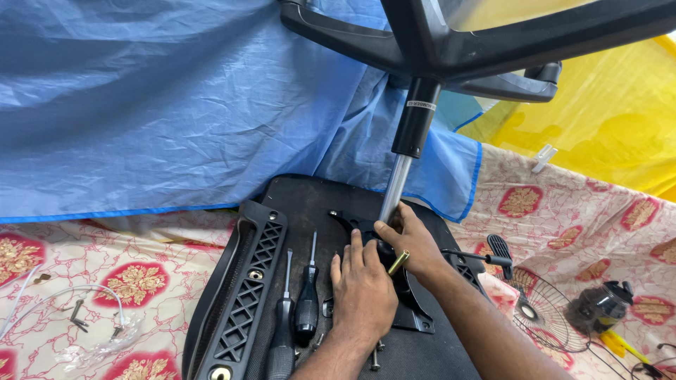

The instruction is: The person assembles an office chair by attaching the gas lift to the base and securing it with a screwdriver. They insert and tighten multiple screws into the base plate, then lift the chair to inspect the connection. The work is performed on a patterned fabric surface with tools and fasteners nearby.

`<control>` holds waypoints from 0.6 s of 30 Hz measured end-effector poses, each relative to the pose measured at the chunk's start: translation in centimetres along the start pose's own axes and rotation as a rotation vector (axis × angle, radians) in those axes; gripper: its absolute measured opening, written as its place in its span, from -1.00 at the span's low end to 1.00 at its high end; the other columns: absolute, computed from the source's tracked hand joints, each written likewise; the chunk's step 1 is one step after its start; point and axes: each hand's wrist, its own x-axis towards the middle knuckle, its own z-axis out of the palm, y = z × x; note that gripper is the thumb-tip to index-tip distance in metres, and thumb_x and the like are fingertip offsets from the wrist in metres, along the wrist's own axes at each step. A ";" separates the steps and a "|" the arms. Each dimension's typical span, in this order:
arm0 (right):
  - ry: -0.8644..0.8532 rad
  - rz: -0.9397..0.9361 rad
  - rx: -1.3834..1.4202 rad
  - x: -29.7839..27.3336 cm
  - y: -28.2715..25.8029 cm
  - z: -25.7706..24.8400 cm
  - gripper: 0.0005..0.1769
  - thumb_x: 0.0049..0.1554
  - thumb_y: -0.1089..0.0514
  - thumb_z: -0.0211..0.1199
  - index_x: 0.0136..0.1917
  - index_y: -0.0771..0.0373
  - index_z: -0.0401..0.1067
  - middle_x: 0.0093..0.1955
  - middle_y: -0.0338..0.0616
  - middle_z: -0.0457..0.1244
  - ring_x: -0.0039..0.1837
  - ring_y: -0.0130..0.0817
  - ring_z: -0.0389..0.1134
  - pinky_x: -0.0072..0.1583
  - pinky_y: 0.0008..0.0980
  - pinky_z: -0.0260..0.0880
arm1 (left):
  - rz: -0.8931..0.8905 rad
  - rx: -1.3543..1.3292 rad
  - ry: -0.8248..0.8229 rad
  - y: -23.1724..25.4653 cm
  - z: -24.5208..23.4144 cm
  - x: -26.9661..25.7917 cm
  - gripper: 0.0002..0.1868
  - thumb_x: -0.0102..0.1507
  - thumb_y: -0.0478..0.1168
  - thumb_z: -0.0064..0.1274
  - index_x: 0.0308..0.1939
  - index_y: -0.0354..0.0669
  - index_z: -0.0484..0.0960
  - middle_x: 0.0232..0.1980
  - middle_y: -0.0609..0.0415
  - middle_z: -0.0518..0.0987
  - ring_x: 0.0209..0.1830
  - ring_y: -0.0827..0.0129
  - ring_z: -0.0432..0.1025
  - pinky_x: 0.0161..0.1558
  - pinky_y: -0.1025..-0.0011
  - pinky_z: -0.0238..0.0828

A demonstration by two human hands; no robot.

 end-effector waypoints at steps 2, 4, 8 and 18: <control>0.025 -0.071 0.051 -0.5 0.6 -0.3 -0.30 0.17 0.08 0.23 0.54 0.20 0.18 0.27 -0.05 0.35 0.30 -0.30 0.36 0.34 -0.28 0.33 | 0.000 -0.024 0.006 0.3 -0.6 -0.2 -0.37 0.36 -0.24 -0.13 0.48 -0.38 0.11 0.59 -0.42 -0.04 0.59 -0.18 -0.07 0.51 -0.22 -0.30; 0.048 -0.115 0.128 -1.0 0.9 -0.4 -0.39 0.18 0.12 0.20 0.48 0.21 0.25 0.24 -0.14 0.36 0.28 -0.37 0.36 0.33 -0.32 0.32 | -0.017 -0.074 0.004 0.6 -1.3 -0.3 -0.40 0.36 -0.24 -0.14 0.46 -0.35 0.13 0.59 -0.39 -0.03 0.59 -0.17 -0.08 0.50 -0.20 -0.29; 0.162 -0.165 0.190 -2.6 1.2 -1.5 -0.56 0.26 0.09 0.14 0.36 0.26 0.43 0.15 -0.09 0.34 0.18 -0.39 0.32 0.29 -0.32 0.32 | -0.022 -0.110 -0.040 1.0 -3.4 -0.6 -0.45 0.38 -0.19 -0.15 0.42 -0.34 0.17 0.57 -0.37 -0.05 0.60 -0.23 -0.18 0.46 -0.20 -0.28; 0.183 -0.256 0.244 -8.5 3.0 -0.9 -0.59 0.31 0.02 0.04 0.19 0.34 0.53 0.11 -0.11 0.41 0.19 -0.43 0.40 0.29 -0.36 0.38 | -0.085 0.082 -0.020 -0.9 -13.9 -2.9 -0.63 0.23 -0.13 0.11 0.08 -0.21 0.57 0.17 -0.07 0.55 0.33 0.06 0.35 0.35 0.06 0.23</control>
